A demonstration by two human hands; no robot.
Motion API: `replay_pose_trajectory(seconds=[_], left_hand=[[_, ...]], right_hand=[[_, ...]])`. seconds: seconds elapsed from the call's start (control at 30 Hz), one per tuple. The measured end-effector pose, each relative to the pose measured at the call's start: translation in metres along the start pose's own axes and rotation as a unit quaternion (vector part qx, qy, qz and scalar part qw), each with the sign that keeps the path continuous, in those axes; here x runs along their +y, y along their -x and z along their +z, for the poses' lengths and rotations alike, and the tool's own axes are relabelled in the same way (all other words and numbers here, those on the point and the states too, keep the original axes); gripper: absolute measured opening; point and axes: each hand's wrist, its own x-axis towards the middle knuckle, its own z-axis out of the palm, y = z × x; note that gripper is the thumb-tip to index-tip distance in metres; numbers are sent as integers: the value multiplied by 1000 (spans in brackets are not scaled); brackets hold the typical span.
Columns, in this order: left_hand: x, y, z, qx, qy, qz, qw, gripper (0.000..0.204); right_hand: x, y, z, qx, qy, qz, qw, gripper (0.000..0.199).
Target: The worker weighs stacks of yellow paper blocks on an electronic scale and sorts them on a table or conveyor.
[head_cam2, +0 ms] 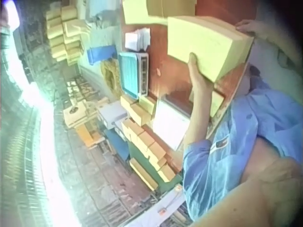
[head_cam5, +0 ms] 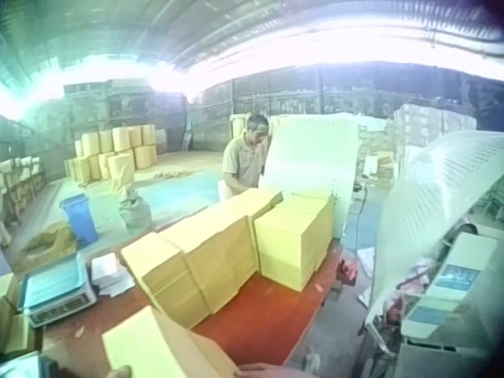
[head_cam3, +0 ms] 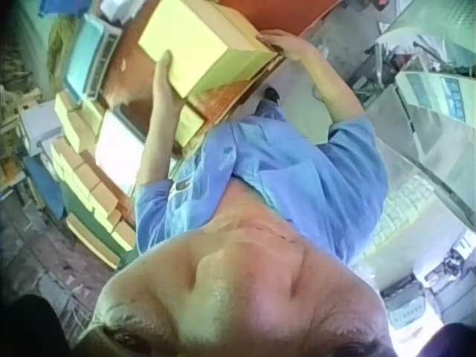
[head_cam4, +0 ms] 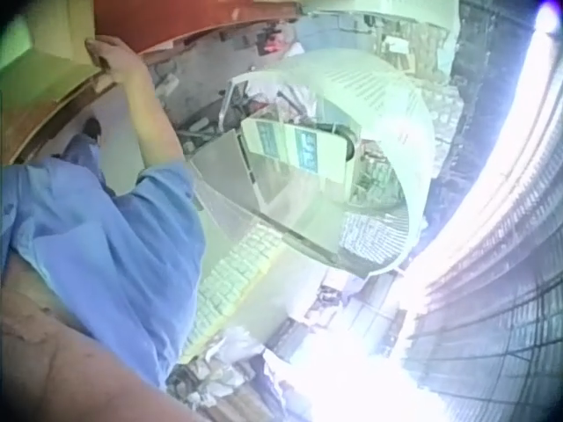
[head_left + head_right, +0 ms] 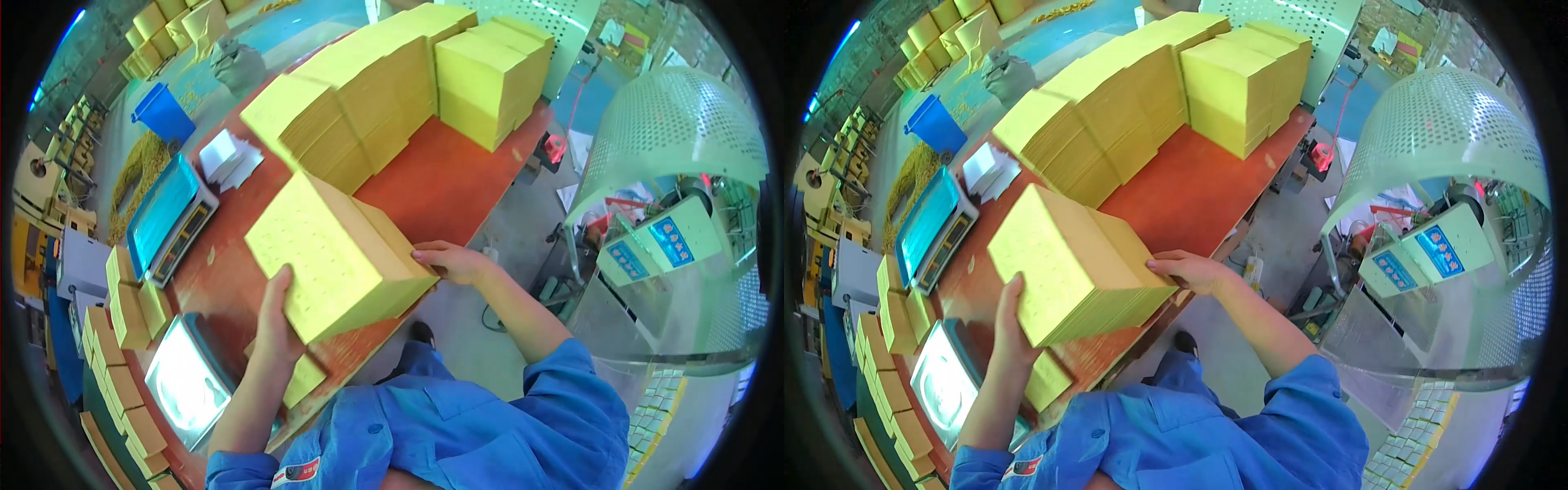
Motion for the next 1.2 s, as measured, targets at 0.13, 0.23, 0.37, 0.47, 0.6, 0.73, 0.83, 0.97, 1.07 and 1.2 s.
replay_pose_trajectory(seconds=[0.13, 0.23, 0.37, 0.47, 0.6, 0.73, 0.83, 0.97, 1.07, 1.2], left_hand=[[-17, -85, 95, -42, 5, -6, 999, 56], [-30, -148, 162, -41, -39, -17, 998, 56], [-33, -213, 227, -36, -149, -7, 988, 60], [-43, -246, 261, 15, -171, -19, 985, 58], [-43, -255, 292, 61, -196, 8, 979, 61], [-33, -256, 278, -65, -101, -5, 993, 68], [-52, -275, 254, -64, -160, 221, 960, 64], [-10, -173, 182, -49, -267, 270, 924, 80], [55, -65, 70, -65, -224, 247, 940, 88], [102, 54, -97, 204, -303, 226, 903, 82]], right_hand=[[-53, 1, -89, 81, 32, 21, 996, 53], [-82, 5, -128, 201, 24, -51, 978, 53], [-101, 11, -151, 325, 48, -150, 932, 55], [-90, 21, -165, 359, 35, -225, 905, 57], [-46, 15, -176, 454, 145, -278, 834, 51], [-16, 3, -185, 457, 490, -274, 690, 39], [-25, 18, -122, 396, 164, -346, 835, 31], [-4, 21, -34, 367, 136, -290, 873, 25], [17, -5, 31, 226, 141, -275, 924, 23], [19, -39, 174, -71, 150, -273, 947, 25]])
